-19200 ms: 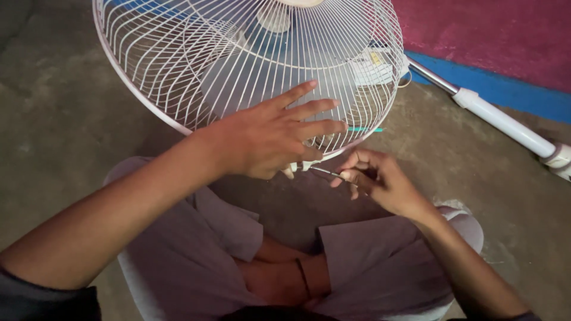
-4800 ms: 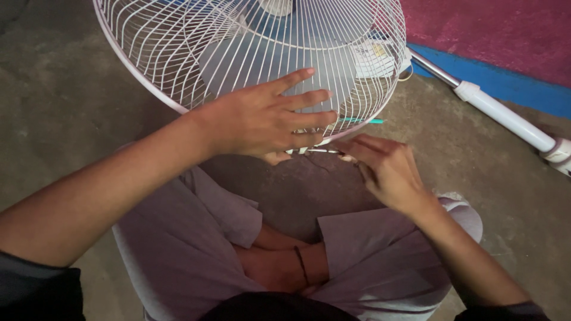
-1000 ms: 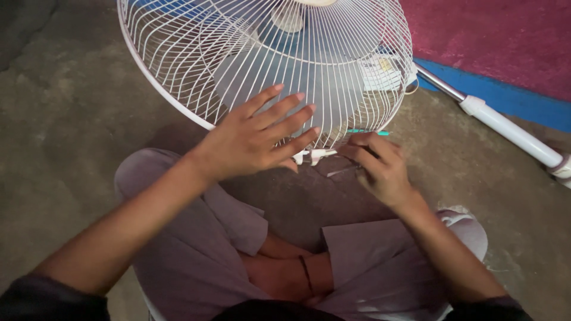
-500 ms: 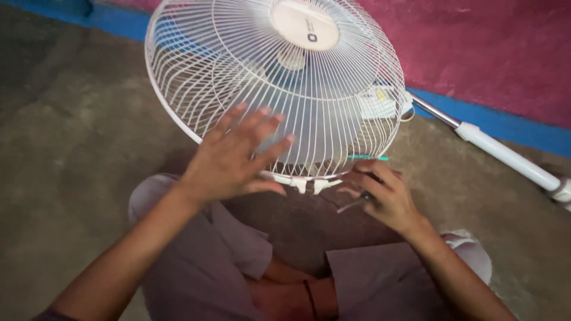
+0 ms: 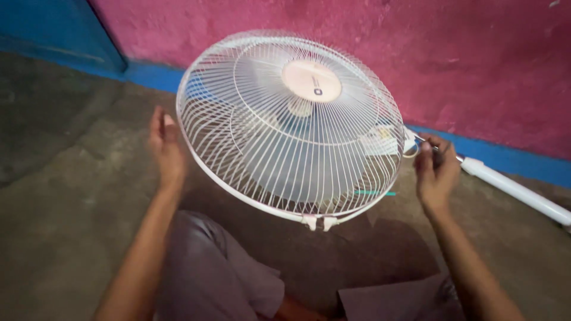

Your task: The person assembles a standing fan by first securing the front grill to the fan head using a screwdriver. They then wipe the metal stand with a cloth and attach the fan head to the stand, completing the assembly.

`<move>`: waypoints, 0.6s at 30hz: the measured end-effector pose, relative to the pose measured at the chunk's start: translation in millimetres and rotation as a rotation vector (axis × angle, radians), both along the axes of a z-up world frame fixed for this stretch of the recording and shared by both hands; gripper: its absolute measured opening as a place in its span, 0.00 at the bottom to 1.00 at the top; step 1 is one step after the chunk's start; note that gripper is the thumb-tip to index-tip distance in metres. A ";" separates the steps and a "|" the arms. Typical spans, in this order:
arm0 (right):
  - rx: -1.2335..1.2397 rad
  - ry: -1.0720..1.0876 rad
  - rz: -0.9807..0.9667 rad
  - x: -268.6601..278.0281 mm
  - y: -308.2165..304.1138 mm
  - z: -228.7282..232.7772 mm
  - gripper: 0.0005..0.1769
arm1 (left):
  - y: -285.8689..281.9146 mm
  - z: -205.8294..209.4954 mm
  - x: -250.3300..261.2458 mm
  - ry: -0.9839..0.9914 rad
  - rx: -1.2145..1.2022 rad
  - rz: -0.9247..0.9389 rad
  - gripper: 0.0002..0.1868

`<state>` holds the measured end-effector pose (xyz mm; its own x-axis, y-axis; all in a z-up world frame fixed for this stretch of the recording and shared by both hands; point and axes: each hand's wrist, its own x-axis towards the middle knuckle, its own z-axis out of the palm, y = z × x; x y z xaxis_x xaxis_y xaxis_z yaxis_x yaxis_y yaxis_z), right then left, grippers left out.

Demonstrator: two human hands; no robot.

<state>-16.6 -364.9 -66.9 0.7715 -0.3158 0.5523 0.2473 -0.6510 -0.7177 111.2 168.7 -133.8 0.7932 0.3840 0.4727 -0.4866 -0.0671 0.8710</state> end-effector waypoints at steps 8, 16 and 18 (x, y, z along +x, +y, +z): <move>0.478 0.486 -0.059 116.5 -81.5 -78.4 0.12 | -12.0 18.5 29.9 0.226 -0.276 -0.129 0.17; 0.709 0.403 0.105 121.0 -88.3 -96.0 0.14 | -19.8 25.3 28.2 0.262 -0.246 -0.024 0.15; 0.701 0.418 0.071 120.9 -87.7 -90.0 0.11 | -18.6 21.9 31.2 0.232 -0.189 -0.006 0.15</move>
